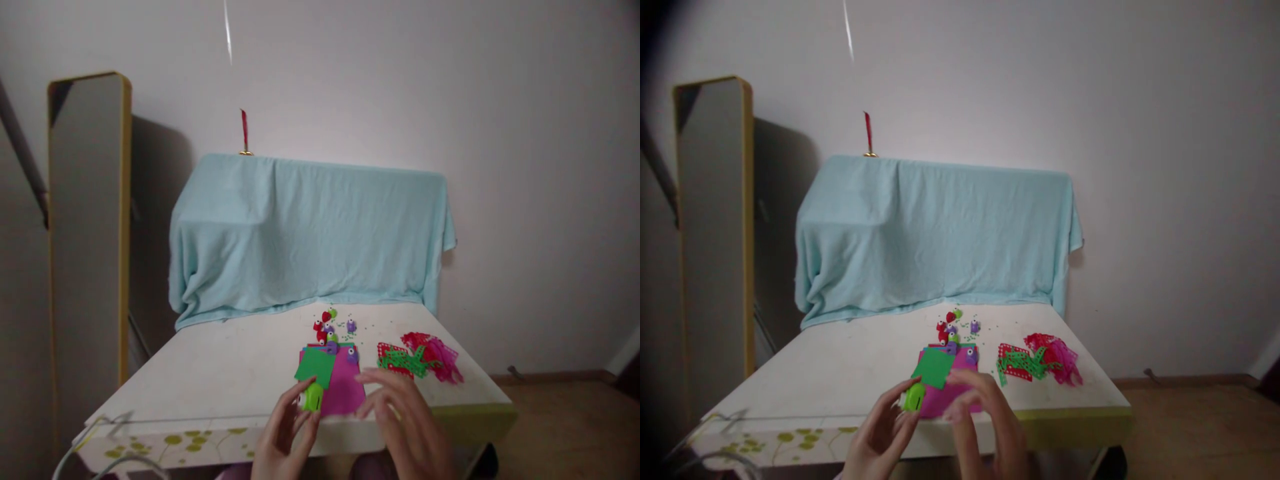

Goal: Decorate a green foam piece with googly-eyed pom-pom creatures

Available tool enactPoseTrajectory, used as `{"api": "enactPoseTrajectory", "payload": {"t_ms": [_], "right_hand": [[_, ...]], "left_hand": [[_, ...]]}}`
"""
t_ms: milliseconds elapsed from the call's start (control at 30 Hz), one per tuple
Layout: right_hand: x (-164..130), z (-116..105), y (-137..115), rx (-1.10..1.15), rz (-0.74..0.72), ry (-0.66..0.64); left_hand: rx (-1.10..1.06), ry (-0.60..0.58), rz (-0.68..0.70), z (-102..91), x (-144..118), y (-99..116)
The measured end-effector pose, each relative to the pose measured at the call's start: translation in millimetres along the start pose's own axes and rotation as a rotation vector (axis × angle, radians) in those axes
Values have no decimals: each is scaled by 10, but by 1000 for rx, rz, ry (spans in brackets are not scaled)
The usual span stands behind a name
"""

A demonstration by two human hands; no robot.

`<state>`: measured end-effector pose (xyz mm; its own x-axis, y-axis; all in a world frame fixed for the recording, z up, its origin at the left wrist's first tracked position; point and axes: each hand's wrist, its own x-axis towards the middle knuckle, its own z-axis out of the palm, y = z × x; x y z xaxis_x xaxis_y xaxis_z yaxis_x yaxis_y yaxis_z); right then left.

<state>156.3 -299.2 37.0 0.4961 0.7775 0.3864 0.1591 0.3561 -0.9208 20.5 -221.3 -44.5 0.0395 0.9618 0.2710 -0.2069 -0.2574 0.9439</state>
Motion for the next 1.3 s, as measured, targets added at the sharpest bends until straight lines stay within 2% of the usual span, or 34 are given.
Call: {"api": "enactPoseTrajectory", "payload": {"t_ms": [167, 233, 300, 500, 667, 767, 933, 1100, 1300], "right_hand": [[55, 320, 723, 126, 223, -156], [4, 370, 911, 203, 252, -256], [-31, 394, 1023, 264, 268, -299], [-18, 415, 1097, 303, 306, -202], [29, 370, 1187, 247, 273, -89], [66, 279, 1315, 228, 301, -18], [118, 108, 1478, 186, 328, 91], [144, 42, 1491, 198, 327, 108], [174, 22, 1517, 201, 336, 109]], "left_hand": [[286, -224, 213, -10, -11, -125], [391, -281, 275, -30, -2, -204], [449, -322, 300, -53, 8, -269], [517, -390, 316, -71, 29, -332], [672, -356, 395, -57, 62, -377], [827, -326, 461, -62, 88, -477], [976, -288, 490, -57, 77, -634], [1101, -206, 505, 27, 91, -648], [1160, -243, 522, 76, 260, -679]]}}
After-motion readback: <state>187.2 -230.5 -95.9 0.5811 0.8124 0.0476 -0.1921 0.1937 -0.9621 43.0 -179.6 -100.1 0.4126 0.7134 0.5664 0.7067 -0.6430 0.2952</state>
